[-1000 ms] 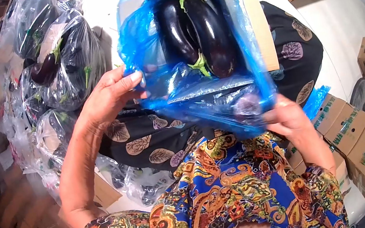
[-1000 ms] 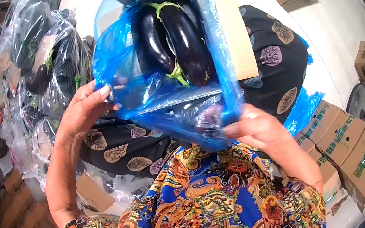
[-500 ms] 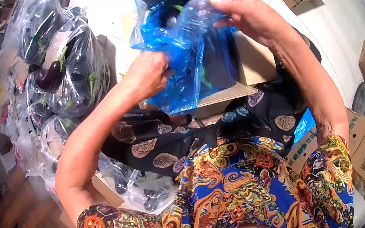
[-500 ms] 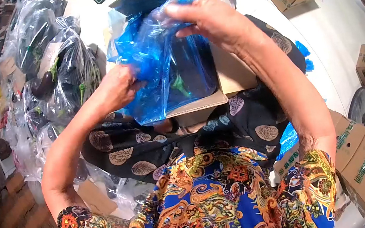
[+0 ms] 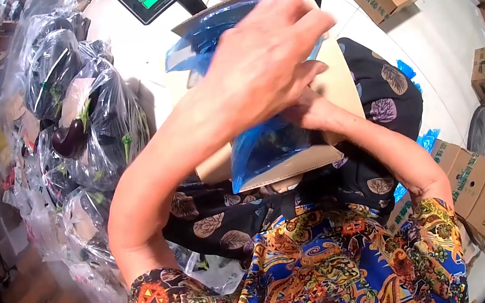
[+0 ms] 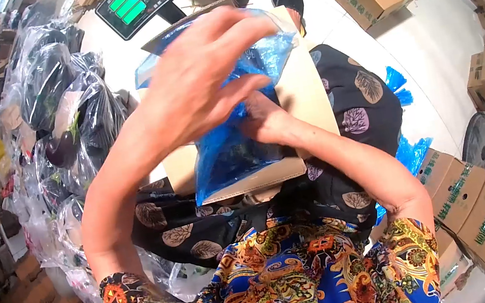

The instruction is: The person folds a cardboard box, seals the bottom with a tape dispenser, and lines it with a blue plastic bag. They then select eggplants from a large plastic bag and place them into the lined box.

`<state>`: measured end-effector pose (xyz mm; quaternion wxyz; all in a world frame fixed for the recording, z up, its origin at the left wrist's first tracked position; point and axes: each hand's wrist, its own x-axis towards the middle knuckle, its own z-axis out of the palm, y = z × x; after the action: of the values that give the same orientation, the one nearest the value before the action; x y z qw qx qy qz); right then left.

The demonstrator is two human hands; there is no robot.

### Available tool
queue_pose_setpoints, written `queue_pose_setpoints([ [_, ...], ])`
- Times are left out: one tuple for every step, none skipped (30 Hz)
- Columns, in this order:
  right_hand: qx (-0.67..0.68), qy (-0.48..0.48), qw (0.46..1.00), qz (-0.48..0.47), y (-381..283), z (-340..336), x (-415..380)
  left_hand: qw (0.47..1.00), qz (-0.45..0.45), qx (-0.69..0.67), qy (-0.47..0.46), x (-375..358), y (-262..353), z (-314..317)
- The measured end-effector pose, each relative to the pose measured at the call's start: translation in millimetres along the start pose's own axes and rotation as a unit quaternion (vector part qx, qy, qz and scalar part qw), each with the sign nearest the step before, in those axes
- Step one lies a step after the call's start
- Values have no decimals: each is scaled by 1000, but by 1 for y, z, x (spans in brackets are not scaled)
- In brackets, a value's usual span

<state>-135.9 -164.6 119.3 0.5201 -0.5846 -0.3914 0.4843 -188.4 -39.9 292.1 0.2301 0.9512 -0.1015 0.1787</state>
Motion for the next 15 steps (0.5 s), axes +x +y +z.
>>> queue_pose_setpoints([
  [2, -16, 999, 49, -1, -1, -2, 1000, 4, 18, -1, 6, -10, 19],
  [-67, -17, 998, 5, -2, -2, -1, 999, 8, 38, -1, 8, -23, 40],
  [-138, -12, 990, -40, -4, -4, -1, 994, 19, 108, -14, 7, -42, 60],
  [-207, 0, 975, -84, -6, -6, -1, 983, -12, 163, -81, 7, -59, 68],
  [-189, 24, 977, -91, -24, -9, -5, 963, -36, 219, -152, 9, -73, 72],
  [-169, 50, 979, -98, -42, -11, -10, 921, -99, 257, -275, 3, -91, 69],
  [-146, 87, 976, -135, -37, -20, -7, 914, -116, 273, -277, -9, -106, 62],
  [-120, 123, 971, -169, -31, -31, -5, 906, -133, 286, -282, -25, -119, 51],
  [-87, 128, 980, -128, -41, -40, -4, 916, -169, 272, -241, -43, -126, 38],
  [-122, 101, 977, -143, -28, -57, 7, 923, -206, 259, -197, -58, -129, 25],
  [-174, 99, 973, -116, -28, -65, 14, 935, -194, 248, -164, -72, -128, 16],
  [-226, 98, 965, -90, -29, -69, 20, 946, -181, 238, -129, -85, -123, 7],
  [-257, 141, 951, -97, -30, -65, 22, 955, -167, 226, -93, -91, -115, 1],
  [-288, 181, 935, -103, -30, -58, 25, 958, -158, 227, -77, -92, -110, -2],
  [-319, 219, 916, -109, -31, -54, 28, 960, -152, 227, -60, -92, -104, -4],
])
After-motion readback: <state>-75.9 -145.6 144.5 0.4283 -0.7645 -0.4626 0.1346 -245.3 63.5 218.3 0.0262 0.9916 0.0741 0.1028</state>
